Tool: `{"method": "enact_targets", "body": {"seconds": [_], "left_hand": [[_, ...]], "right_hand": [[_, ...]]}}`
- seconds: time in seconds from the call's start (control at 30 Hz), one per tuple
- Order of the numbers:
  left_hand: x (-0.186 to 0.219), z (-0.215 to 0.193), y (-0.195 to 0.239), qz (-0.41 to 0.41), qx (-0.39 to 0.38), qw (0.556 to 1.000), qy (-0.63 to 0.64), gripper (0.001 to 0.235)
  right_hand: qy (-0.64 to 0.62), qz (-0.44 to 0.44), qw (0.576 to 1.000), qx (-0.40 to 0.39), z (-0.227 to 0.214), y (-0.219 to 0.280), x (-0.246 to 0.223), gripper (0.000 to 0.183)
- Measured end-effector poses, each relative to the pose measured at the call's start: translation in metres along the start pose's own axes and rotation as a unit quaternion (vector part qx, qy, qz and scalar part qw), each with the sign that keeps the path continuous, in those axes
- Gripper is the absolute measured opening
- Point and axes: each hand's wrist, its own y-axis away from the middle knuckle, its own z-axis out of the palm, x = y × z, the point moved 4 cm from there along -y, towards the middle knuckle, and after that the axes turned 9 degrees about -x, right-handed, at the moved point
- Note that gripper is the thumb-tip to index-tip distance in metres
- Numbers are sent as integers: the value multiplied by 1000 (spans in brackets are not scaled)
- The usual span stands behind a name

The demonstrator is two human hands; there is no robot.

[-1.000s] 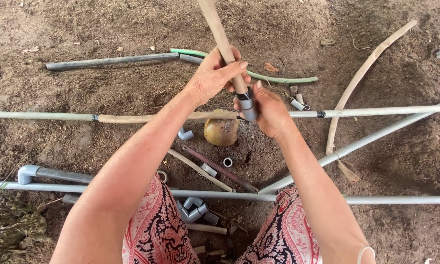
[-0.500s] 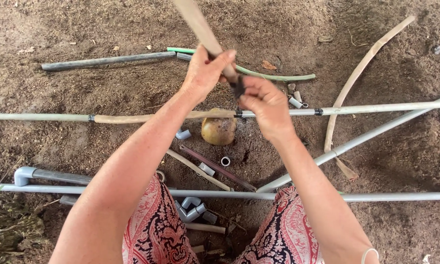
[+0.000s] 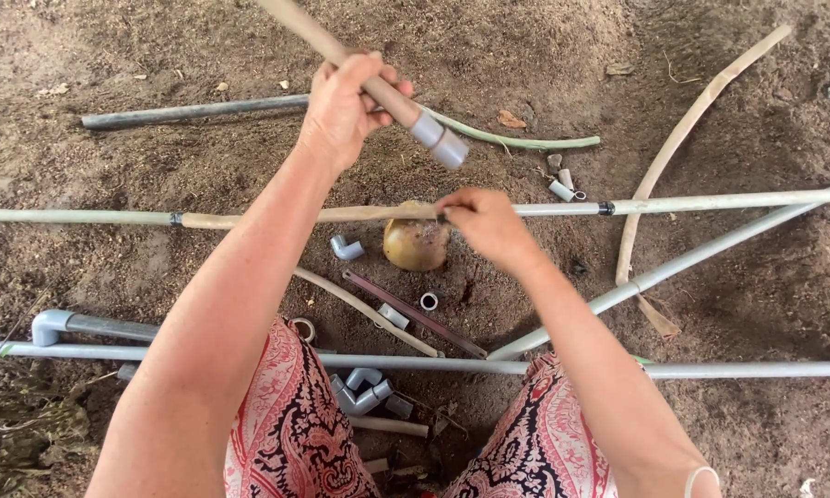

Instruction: The person assembles a pipe structure on the ground by connecting various PVC pipes and fittings. They pick up pipes and connectors, align them, and push them together to form a larger framework.

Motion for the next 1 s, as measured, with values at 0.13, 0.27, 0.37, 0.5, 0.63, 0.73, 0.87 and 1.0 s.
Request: {"method": "enact_targets", "body": {"seconds": [0.13,0.27,0.37,0.5,0.63,0.73,0.87,1.0], "left_hand": [[6,13,13,-18,-63,997,-47,18],[7,16,14,-7,-91,992,-83,13],[5,19,16,-26,-110,987,-113,22],[1,26,19,-35,-166,974,-148,20],[-2,33,20,-33,-218,967,-124,18],[-7,37,17,-28,-238,967,-88,14],[-7,51,23,-31,-223,971,-77,9],[-17,52,19,57,-97,994,-8,26]], "right_hand": [[46,72,996,-15,-8,1,3,9],[154,77,983,-59,-7,-7,13,10],[86,73,994,10,-23,7,5,11],[-251,-31,967,34,-36,-4,28,21],[-375,-122,915,-88,-24,-6,26,50],[-326,-162,916,-168,-7,-4,19,54],[-394,-165,886,-179,10,-10,19,42],[-246,-109,963,-29,14,-5,11,35]]}}
